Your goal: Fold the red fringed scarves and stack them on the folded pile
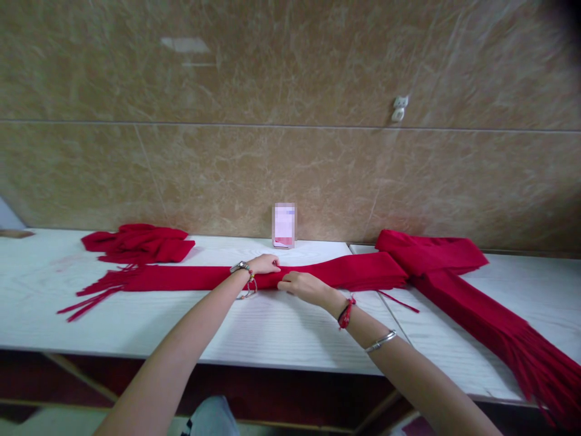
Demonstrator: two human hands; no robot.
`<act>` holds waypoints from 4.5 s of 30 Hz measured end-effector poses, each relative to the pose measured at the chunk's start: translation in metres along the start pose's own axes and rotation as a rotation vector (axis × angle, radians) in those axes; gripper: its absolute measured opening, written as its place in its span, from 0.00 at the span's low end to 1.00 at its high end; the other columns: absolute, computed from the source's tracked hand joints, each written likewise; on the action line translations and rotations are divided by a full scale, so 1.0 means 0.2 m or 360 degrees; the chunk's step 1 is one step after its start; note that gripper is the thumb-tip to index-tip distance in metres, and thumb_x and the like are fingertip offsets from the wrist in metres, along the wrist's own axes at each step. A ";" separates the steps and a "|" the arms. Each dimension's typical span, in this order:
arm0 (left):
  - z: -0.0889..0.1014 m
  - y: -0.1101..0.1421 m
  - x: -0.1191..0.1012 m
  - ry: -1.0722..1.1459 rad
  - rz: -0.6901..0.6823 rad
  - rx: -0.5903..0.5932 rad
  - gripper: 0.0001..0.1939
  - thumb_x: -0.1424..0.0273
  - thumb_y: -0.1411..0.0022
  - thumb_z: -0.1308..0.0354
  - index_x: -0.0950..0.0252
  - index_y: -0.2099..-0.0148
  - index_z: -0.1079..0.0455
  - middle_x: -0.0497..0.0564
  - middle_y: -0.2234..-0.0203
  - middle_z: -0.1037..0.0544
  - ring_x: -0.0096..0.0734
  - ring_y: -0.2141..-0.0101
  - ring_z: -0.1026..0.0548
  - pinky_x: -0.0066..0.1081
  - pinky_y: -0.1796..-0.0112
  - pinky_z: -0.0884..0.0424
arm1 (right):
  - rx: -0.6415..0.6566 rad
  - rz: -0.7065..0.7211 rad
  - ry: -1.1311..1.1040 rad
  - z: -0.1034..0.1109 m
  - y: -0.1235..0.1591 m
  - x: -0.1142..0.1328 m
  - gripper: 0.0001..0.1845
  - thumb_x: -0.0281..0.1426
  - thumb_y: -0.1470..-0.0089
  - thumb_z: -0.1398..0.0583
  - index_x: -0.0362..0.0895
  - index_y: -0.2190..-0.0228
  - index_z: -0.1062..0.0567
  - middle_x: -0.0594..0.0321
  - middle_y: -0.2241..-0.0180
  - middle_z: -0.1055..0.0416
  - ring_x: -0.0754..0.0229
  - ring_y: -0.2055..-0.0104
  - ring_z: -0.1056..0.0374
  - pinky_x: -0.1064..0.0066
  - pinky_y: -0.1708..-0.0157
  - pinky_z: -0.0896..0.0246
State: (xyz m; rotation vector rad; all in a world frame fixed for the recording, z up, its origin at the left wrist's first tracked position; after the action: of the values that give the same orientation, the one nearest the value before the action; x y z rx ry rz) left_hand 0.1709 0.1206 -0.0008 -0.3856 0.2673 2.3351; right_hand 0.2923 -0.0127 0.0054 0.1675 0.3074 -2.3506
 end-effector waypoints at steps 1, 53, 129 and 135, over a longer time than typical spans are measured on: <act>0.00 0.00 0.00 0.0005 -0.0003 -0.0010 0.08 0.69 0.47 0.46 0.66 0.65 0.29 0.48 0.68 0.24 0.30 0.68 0.29 0.24 0.69 0.37 | -0.0026 0.0012 -0.0019 -0.02 0.01 -0.01 0.13 0.25 0.40 0.52 0.43 0.60 0.29 0.58 0.62 0.30 0.59 0.58 0.34 0.70 0.61 0.40; -0.20 -0.36 -1.12 -0.0180 -0.0493 -0.0230 0.39 0.48 0.43 0.52 0.64 0.37 0.54 0.62 0.38 0.54 0.50 0.39 0.55 0.47 0.45 0.53 | -0.0408 -0.0890 0.0085 0.02 1.14 -0.72 0.27 0.17 0.49 0.54 0.39 0.49 0.33 0.52 0.47 0.37 0.59 0.49 0.36 0.69 0.51 0.38; -0.21 -0.21 -0.80 -0.0574 -0.0713 0.0010 0.42 0.52 0.47 0.46 0.72 0.38 0.52 0.65 0.40 0.48 0.47 0.41 0.48 0.40 0.45 0.53 | -0.0252 -0.0586 0.0364 -0.12 0.73 -0.53 0.14 0.24 0.42 0.51 0.32 0.59 0.29 0.41 0.52 0.34 0.49 0.46 0.41 0.54 0.50 0.42; -0.15 -0.04 -0.55 -0.0637 -0.0611 -0.0130 0.41 0.52 0.45 0.48 0.70 0.37 0.54 0.61 0.38 0.53 0.42 0.39 0.54 0.36 0.43 0.56 | -0.0195 -0.0682 0.0197 -0.10 0.46 -0.39 0.17 0.28 0.40 0.54 0.35 0.56 0.30 0.43 0.50 0.36 0.49 0.45 0.44 0.53 0.49 0.44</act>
State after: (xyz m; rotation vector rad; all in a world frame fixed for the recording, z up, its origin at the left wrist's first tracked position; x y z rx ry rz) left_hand 0.2576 0.0463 0.0097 0.0017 -0.0909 1.9907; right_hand 0.4116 -0.0190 -0.0129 0.2044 0.5960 -2.7384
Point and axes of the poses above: each hand's wrist, its own y-axis away from the middle knuckle, its own z-axis out of the back of the hand, x = y × z, the point moved 2 cm from there along -y, towards the middle knuckle
